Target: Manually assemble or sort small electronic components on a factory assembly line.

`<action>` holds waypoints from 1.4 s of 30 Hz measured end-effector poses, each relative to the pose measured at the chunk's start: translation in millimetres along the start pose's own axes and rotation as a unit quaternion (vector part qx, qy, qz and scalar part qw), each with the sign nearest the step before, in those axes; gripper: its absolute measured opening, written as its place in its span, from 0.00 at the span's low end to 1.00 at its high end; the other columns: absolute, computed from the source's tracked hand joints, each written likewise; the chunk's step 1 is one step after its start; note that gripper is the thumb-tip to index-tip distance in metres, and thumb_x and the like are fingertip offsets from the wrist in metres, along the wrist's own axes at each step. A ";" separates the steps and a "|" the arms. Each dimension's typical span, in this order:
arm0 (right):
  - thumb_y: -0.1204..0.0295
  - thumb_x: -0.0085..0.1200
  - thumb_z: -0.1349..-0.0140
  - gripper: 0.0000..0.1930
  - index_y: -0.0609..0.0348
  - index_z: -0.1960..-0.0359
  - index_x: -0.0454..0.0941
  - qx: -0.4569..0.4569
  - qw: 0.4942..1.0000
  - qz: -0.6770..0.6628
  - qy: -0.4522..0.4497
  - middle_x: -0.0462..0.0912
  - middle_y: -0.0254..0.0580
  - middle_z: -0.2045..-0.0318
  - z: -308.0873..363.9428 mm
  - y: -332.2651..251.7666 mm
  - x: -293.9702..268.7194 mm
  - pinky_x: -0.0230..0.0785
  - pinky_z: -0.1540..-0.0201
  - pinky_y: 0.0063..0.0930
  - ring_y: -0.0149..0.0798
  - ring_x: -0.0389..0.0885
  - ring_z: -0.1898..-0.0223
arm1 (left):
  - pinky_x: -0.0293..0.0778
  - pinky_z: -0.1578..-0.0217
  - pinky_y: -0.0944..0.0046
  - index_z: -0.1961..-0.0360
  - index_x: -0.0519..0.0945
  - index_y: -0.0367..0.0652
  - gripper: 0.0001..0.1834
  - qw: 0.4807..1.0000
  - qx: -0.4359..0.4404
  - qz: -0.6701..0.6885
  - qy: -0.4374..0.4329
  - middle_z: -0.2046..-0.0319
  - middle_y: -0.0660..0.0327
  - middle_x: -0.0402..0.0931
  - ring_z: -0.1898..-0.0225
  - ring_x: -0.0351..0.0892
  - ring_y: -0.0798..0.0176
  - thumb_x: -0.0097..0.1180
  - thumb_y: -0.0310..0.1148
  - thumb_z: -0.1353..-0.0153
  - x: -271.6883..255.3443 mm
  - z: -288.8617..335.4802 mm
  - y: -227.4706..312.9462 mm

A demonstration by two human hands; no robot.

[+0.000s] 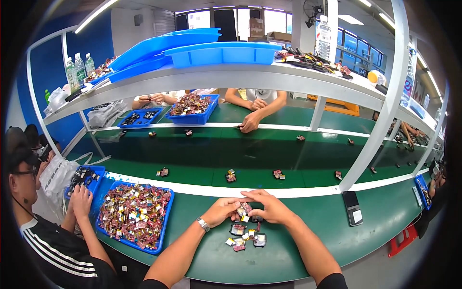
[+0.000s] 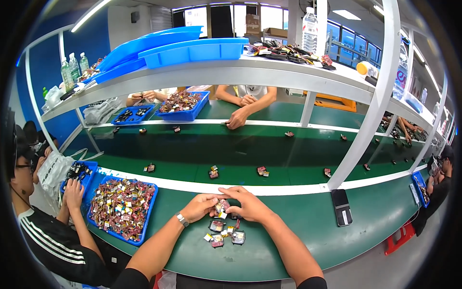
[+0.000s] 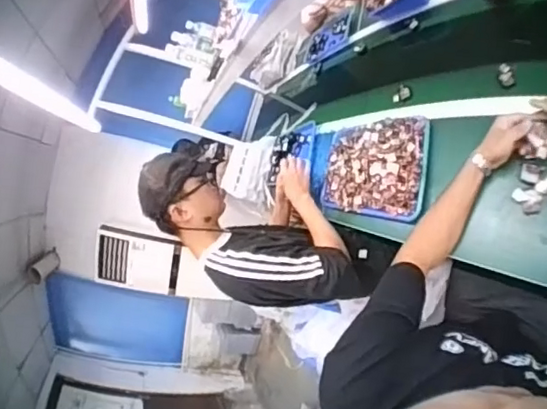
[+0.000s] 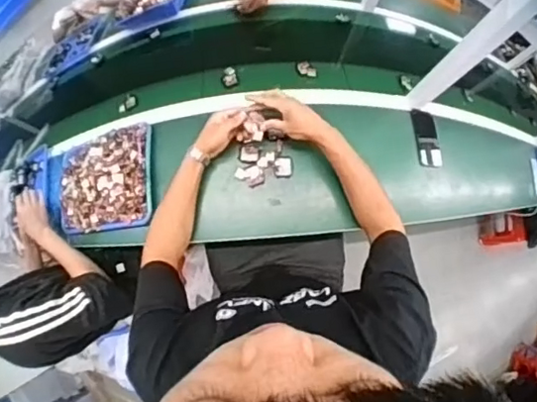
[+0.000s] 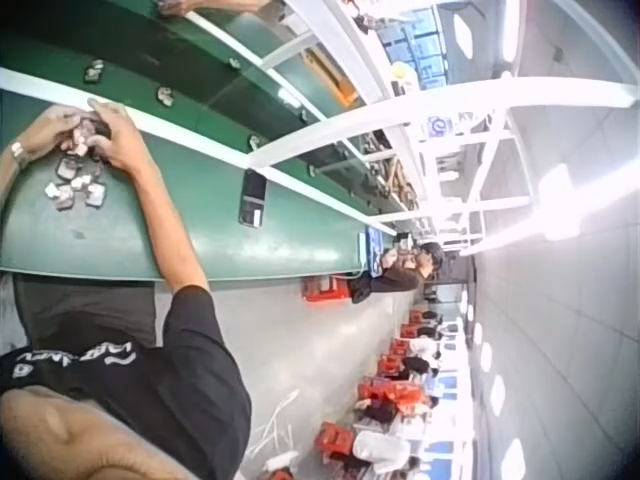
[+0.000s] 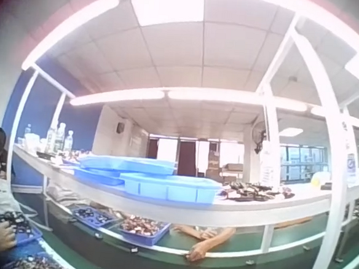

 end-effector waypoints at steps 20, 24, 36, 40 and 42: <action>0.76 0.62 0.49 0.13 0.55 0.61 0.78 -0.139 0.959 0.176 0.174 0.75 0.43 0.49 6.5 -19.0 2.3 0.70 0.46 0.40 0.48 0.73 0.45 | 0.80 0.50 0.66 0.41 0.71 0.36 0.20 0.991 0.033 0.008 0.132 0.49 0.55 0.77 0.51 0.80 0.64 0.49 0.19 0.35 5.4 5.2 14.7; 0.76 0.63 0.49 0.11 0.56 0.63 0.80 -0.129 0.966 0.166 0.148 0.76 0.43 0.49 6.1 -12.6 6.6 0.71 0.48 0.38 0.49 0.73 0.47 | 0.80 0.50 0.65 0.41 0.71 0.35 0.21 0.991 0.029 -0.010 0.129 0.49 0.54 0.77 0.51 0.80 0.64 0.49 0.18 0.36 2.7 3.9 10.6; 0.72 0.60 0.44 0.05 0.58 0.68 0.83 -0.065 0.975 0.068 0.202 0.79 0.39 0.50 7.1 3.6 5.2 0.70 0.46 0.35 0.45 0.73 0.46 | 0.79 0.49 0.62 0.41 0.69 0.33 0.21 0.995 0.041 -0.027 0.089 0.48 0.51 0.75 0.51 0.80 0.60 0.51 0.21 0.36 2.7 1.5 7.2; 0.72 0.59 0.45 0.04 0.58 0.69 0.82 -0.063 0.978 0.071 0.186 0.79 0.39 0.50 6.4 6.2 7.7 0.70 0.46 0.35 0.44 0.73 0.46 | 0.80 0.50 0.63 0.41 0.69 0.33 0.20 0.994 0.034 -0.036 0.099 0.49 0.52 0.75 0.51 0.79 0.61 0.50 0.21 0.34 2.1 0.0 9.6; 0.72 0.59 0.45 0.04 0.57 0.69 0.82 -0.079 0.984 0.023 0.157 0.78 0.39 0.50 7.1 2.6 10.7 0.70 0.46 0.36 0.44 0.72 0.45 | 0.81 0.51 0.64 0.43 0.70 0.34 0.18 0.994 0.013 -0.029 0.106 0.51 0.53 0.77 0.52 0.80 0.62 0.49 0.21 0.33 -0.5 2.4 4.2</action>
Point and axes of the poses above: each hand's wrist, its own z-axis away from the middle knuckle, its own x-axis out of the palm, y = z × x, the point moved 8 cm from there along -z, towards the middle knuckle
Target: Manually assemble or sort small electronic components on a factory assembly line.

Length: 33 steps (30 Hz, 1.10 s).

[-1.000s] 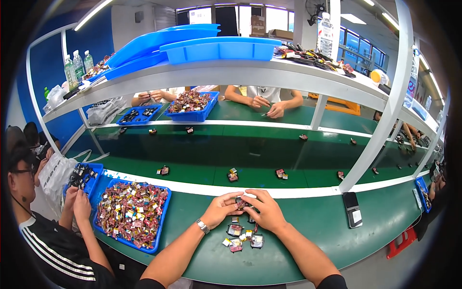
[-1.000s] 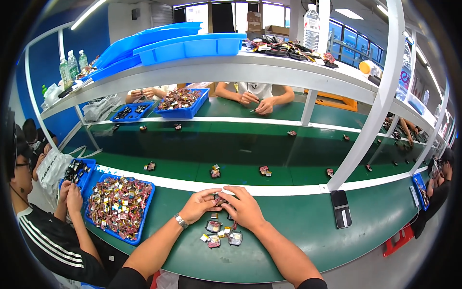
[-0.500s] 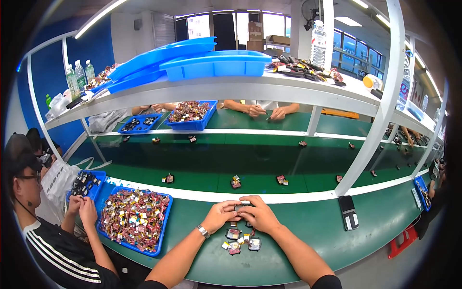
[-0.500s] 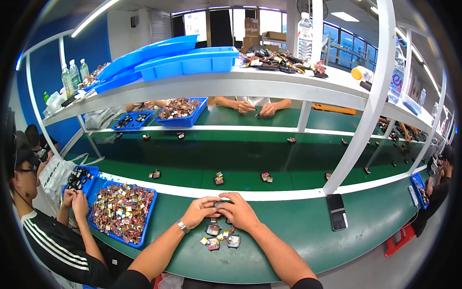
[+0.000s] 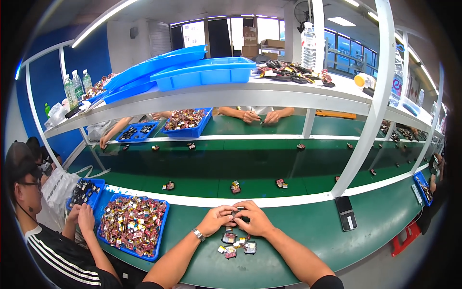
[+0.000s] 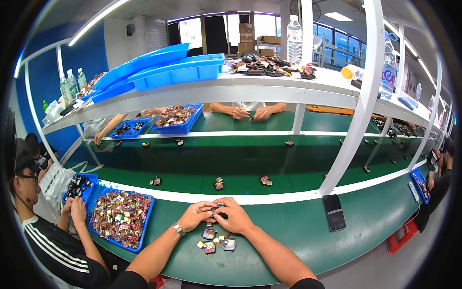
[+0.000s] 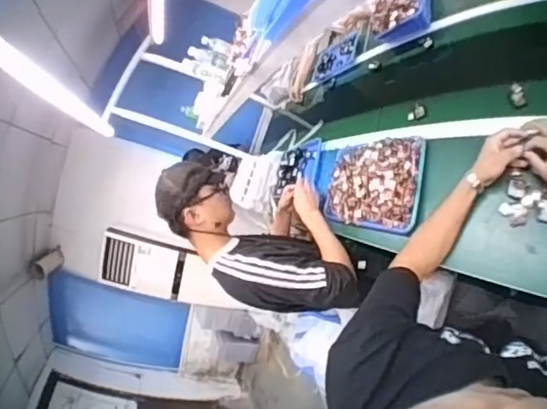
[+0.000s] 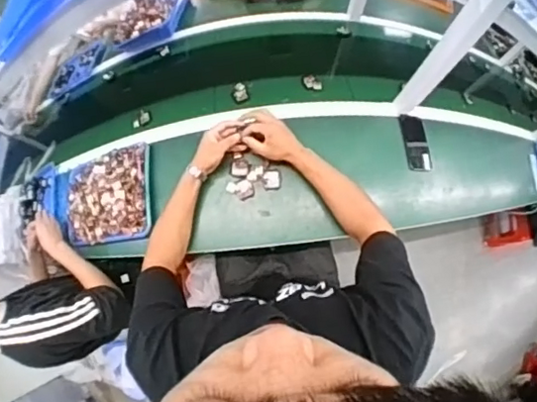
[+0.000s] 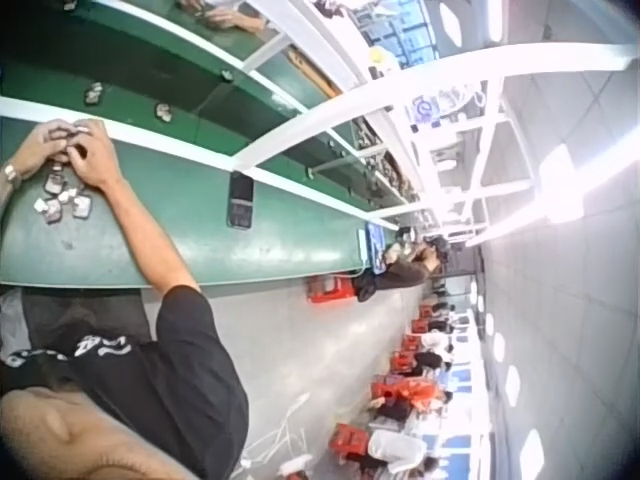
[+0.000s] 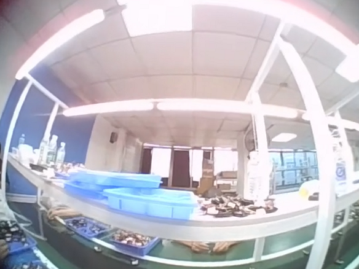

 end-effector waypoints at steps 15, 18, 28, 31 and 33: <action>0.72 0.61 0.45 0.06 0.57 0.65 0.84 -0.001 0.997 0.055 0.057 0.78 0.38 0.51 3.1 -5.3 -2.0 0.72 0.48 0.34 0.44 0.74 0.47 | 0.81 0.51 0.64 0.44 0.70 0.35 0.16 0.999 0.031 0.026 0.024 0.50 0.55 0.76 0.51 0.80 0.62 0.47 0.22 0.32 -0.4 1.5 3.5; 0.73 0.61 0.45 0.07 0.57 0.64 0.84 0.004 0.998 0.039 0.058 0.78 0.38 0.51 1.7 -5.9 1.3 0.72 0.49 0.33 0.44 0.74 0.47 | 0.81 0.50 0.63 0.44 0.70 0.35 0.16 0.999 0.034 0.039 0.015 0.50 0.55 0.75 0.50 0.79 0.62 0.47 0.23 0.32 -3.4 2.7 0.1; 0.76 0.63 0.46 0.09 0.55 0.63 0.86 0.042 0.997 0.014 0.069 0.79 0.39 0.50 2.4 1.8 5.4 0.73 0.48 0.34 0.43 0.74 0.47 | 0.81 0.51 0.63 0.45 0.71 0.35 0.15 0.998 0.032 0.044 0.029 0.50 0.54 0.76 0.52 0.80 0.63 0.47 0.22 0.32 -2.1 3.8 3.3; 0.76 0.62 0.47 0.10 0.55 0.62 0.86 0.026 0.997 0.001 0.077 0.79 0.39 0.49 1.3 1.5 8.6 0.72 0.47 0.34 0.44 0.73 0.46 | 0.81 0.51 0.63 0.46 0.71 0.34 0.14 0.997 0.041 0.053 0.038 0.50 0.53 0.76 0.52 0.80 0.63 0.46 0.22 0.32 -5.0 3.3 -1.0; 0.76 0.62 0.47 0.10 0.55 0.62 0.86 0.027 0.997 0.004 0.068 0.79 0.39 0.49 -0.4 -2.0 10.1 0.71 0.46 0.35 0.44 0.73 0.45 | 0.82 0.51 0.63 0.46 0.71 0.33 0.14 0.996 0.049 0.062 0.048 0.50 0.53 0.76 0.52 0.80 0.63 0.46 0.22 0.32 -7.6 3.2 -2.4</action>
Point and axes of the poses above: each hand's wrist, its own z-axis away from the middle knuckle, its own x-axis out of the palm, y = z × x, the point moved 8 cm from there along -z, towards the middle knuckle
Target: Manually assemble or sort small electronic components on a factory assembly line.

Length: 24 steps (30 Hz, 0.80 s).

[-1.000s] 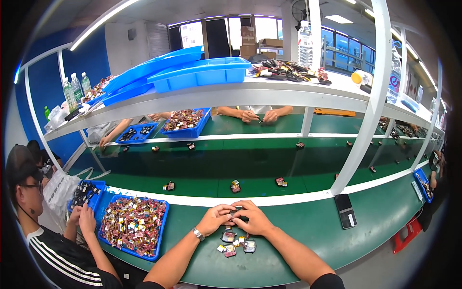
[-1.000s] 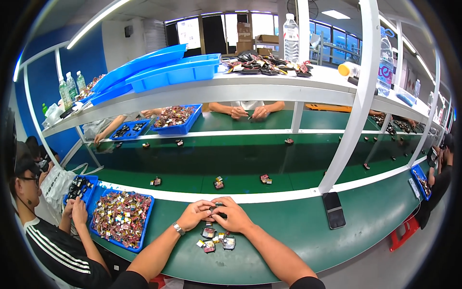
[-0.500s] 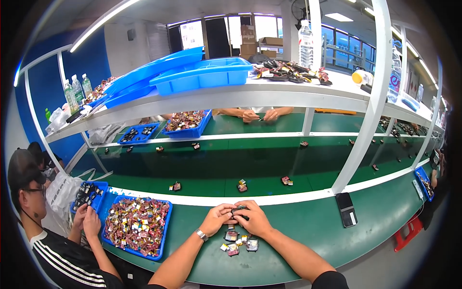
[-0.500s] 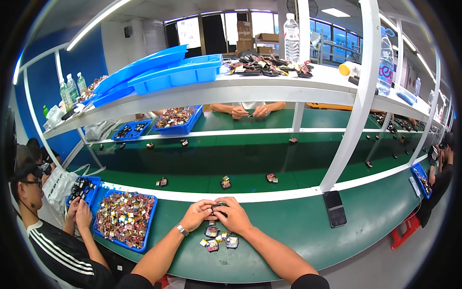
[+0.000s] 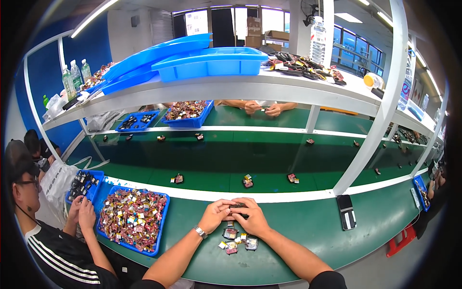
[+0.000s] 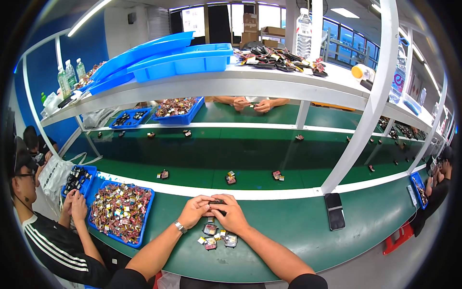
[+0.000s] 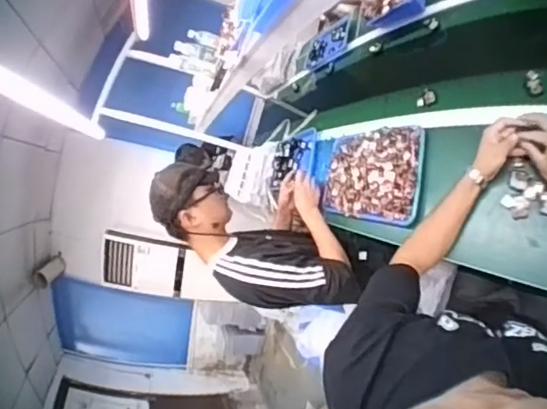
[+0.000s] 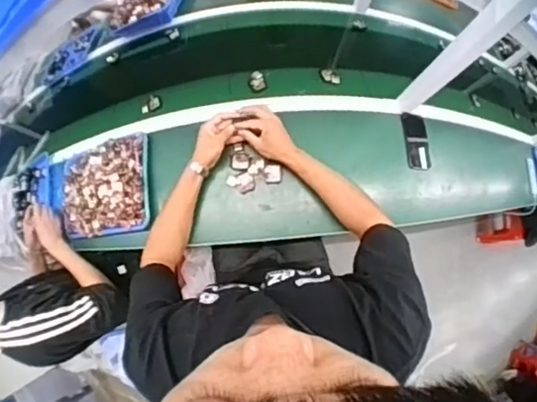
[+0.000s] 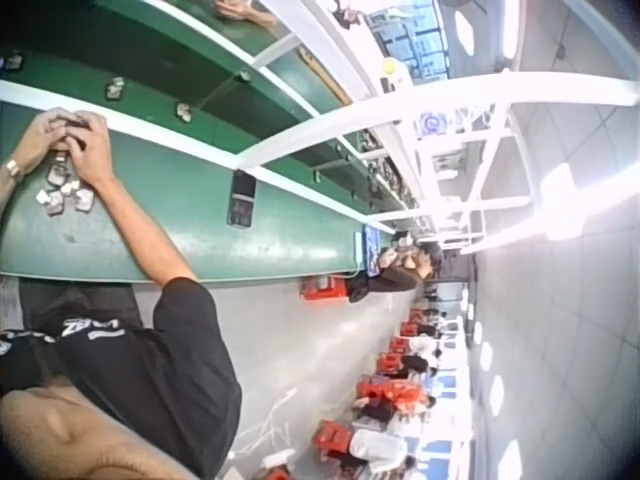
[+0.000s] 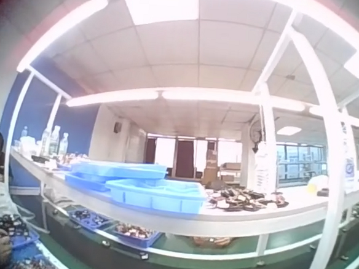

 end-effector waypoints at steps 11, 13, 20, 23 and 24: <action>0.73 0.61 0.45 0.10 0.56 0.61 0.85 -0.008 1.000 0.008 -0.023 0.75 0.44 0.43 -4.1 -11.0 -0.6 0.61 0.37 0.42 0.51 0.68 0.40 | 0.80 0.49 0.63 0.47 0.72 0.31 0.14 0.999 0.023 -0.021 0.009 0.44 0.49 0.73 0.48 0.78 0.61 0.47 0.22 0.32 2.2 3.3 10.2; 0.74 0.61 0.46 0.10 0.56 0.61 0.84 -0.010 0.999 0.024 -0.019 0.75 0.44 0.44 -1.8 -12.7 -3.4 0.64 0.39 0.41 0.50 0.69 0.41 | 0.80 0.49 0.63 0.46 0.71 0.31 0.14 1.000 0.021 -0.016 0.009 0.45 0.50 0.74 0.48 0.78 0.61 0.46 0.22 0.32 1.6 1.7 10.1; 0.78 0.63 0.48 0.08 0.58 0.66 0.82 -0.040 0.996 0.047 0.065 0.79 0.40 0.58 -3.3 -18.6 -9.7 0.74 0.56 0.32 0.43 0.77 0.55 | 0.80 0.49 0.63 0.44 0.69 0.33 0.16 1.000 0.002 0.007 -0.001 0.48 0.53 0.75 0.49 0.79 0.62 0.45 0.21 0.31 1.5 0.3 2.4; 0.79 0.62 0.48 0.06 0.59 0.67 0.81 -0.039 0.993 0.062 0.091 0.77 0.41 0.61 -1.4 -20.4 -13.0 0.75 0.59 0.31 0.43 0.78 0.59 | 0.81 0.50 0.63 0.43 0.69 0.34 0.16 1.000 0.000 -0.001 -0.001 0.48 0.54 0.75 0.50 0.79 0.63 0.44 0.21 0.31 4.0 0.7 3.1; 0.78 0.62 0.48 0.06 0.59 0.67 0.81 -0.046 0.992 0.064 0.101 0.77 0.40 0.62 -1.4 -20.9 -14.8 0.76 0.62 0.31 0.41 0.78 0.61 | 0.81 0.50 0.63 0.43 0.69 0.34 0.16 1.000 -0.005 -0.002 0.003 0.49 0.54 0.75 0.50 0.79 0.63 0.44 0.21 0.31 4.2 0.4 2.1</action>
Point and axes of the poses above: each hand's wrist, its own z-axis away from the middle knuckle, its own x-axis out of the palm, y = z × x, the point moved 8 cm from there along -z, towards the middle knuckle
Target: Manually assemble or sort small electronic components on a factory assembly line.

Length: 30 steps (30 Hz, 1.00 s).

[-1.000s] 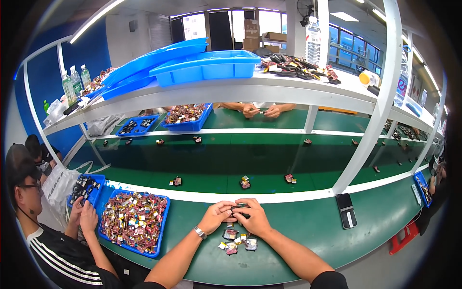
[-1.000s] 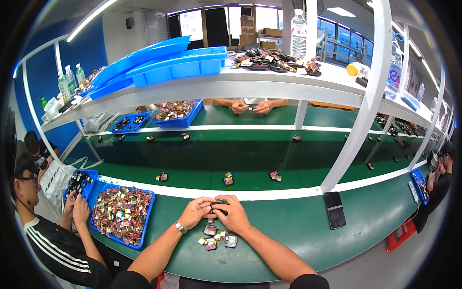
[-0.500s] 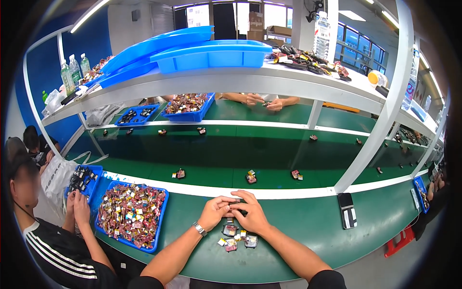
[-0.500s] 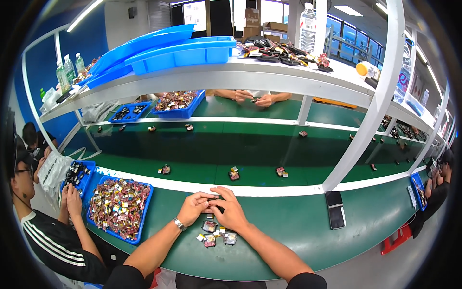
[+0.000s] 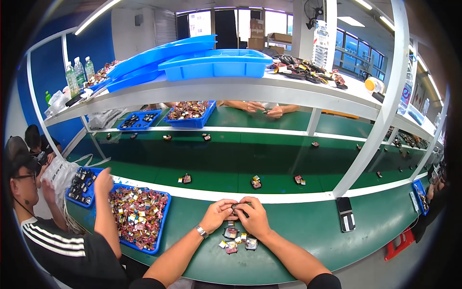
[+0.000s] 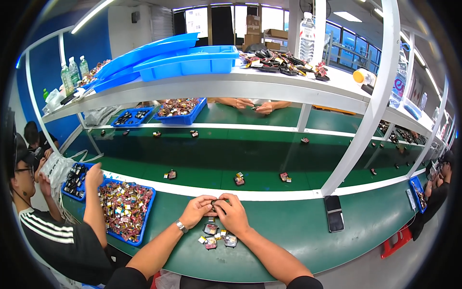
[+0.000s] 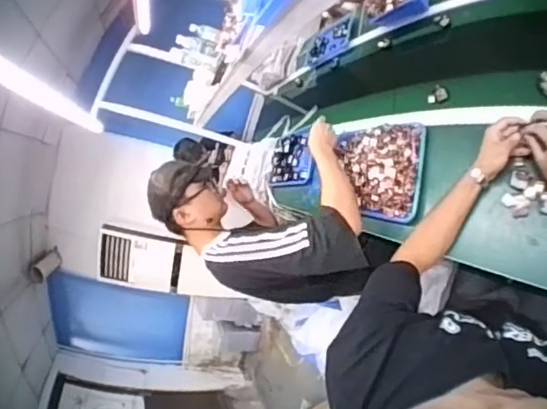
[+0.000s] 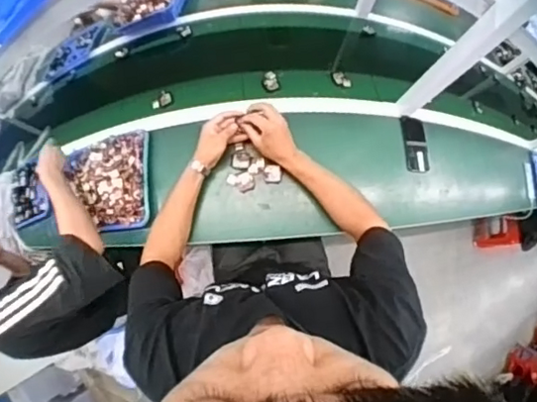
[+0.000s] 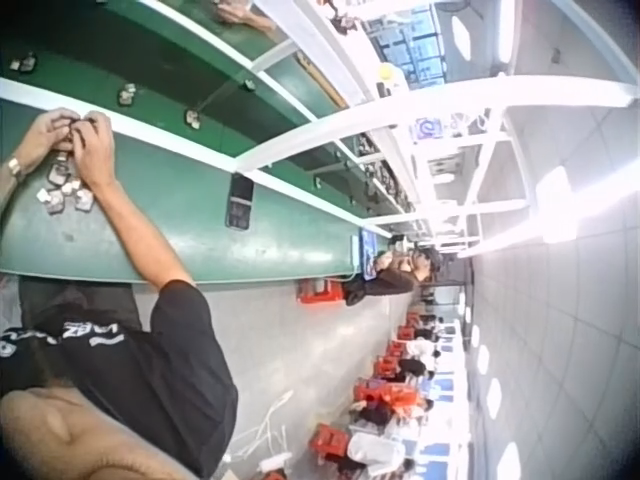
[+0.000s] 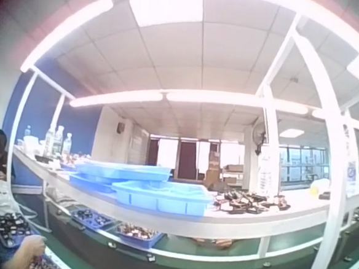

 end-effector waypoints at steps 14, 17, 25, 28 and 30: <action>0.75 0.60 0.46 0.06 0.57 0.66 0.82 -0.064 0.987 0.145 -0.040 0.78 0.35 0.65 3.3 -7.2 6.4 0.77 0.66 0.31 0.39 0.79 0.62 | 0.82 0.54 0.67 0.44 0.70 0.35 0.15 1.000 -0.011 -0.001 0.017 0.52 0.56 0.78 0.54 0.80 0.66 0.45 0.22 0.31 -0.7 -2.2 -2.9; 0.76 0.59 0.46 0.06 0.57 0.66 0.81 -0.069 0.984 0.158 -0.053 0.78 0.35 0.64 4.7 -8.3 8.3 0.77 0.65 0.31 0.39 0.79 0.62 | 0.82 0.55 0.67 0.44 0.71 0.35 0.15 1.000 -0.016 -0.006 0.020 0.52 0.56 0.78 0.54 0.80 0.66 0.45 0.22 0.31 -1.2 -1.5 -3.4; 0.77 0.58 0.50 0.09 0.58 0.65 0.80 -0.086 0.981 0.169 -0.046 0.78 0.36 0.64 7.1 -10.2 9.4 0.76 0.65 0.30 0.39 0.78 0.62 | 0.82 0.57 0.67 0.46 0.71 0.34 0.14 1.000 -0.002 -0.012 0.022 0.53 0.55 0.78 0.56 0.81 0.65 0.46 0.22 0.31 0.8 -1.7 -2.7; 0.78 0.58 0.50 0.09 0.58 0.65 0.80 -0.080 0.982 0.166 -0.039 0.77 0.37 0.65 6.4 -12.5 10.6 0.76 0.65 0.31 0.39 0.78 0.62 | 0.83 0.58 0.67 0.46 0.71 0.34 0.14 0.999 0.005 -0.016 0.028 0.53 0.55 0.78 0.57 0.82 0.64 0.48 0.23 0.32 1.8 -0.1 0.9; 0.77 0.59 0.48 0.08 0.58 0.65 0.80 -0.068 0.985 0.155 -0.032 0.78 0.38 0.63 4.2 -12.6 6.9 0.76 0.63 0.31 0.40 0.78 0.60 | 0.82 0.59 0.67 0.47 0.72 0.34 0.14 0.999 0.008 -0.021 0.028 0.54 0.55 0.78 0.57 0.82 0.64 0.49 0.23 0.33 3.9 -0.9 1.5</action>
Point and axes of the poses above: each hand's wrist, its own z-axis away from the middle knuckle, its own x-axis out of the palm, y = z × x, the point moved 8 cm from there along -z, towards the middle knuckle
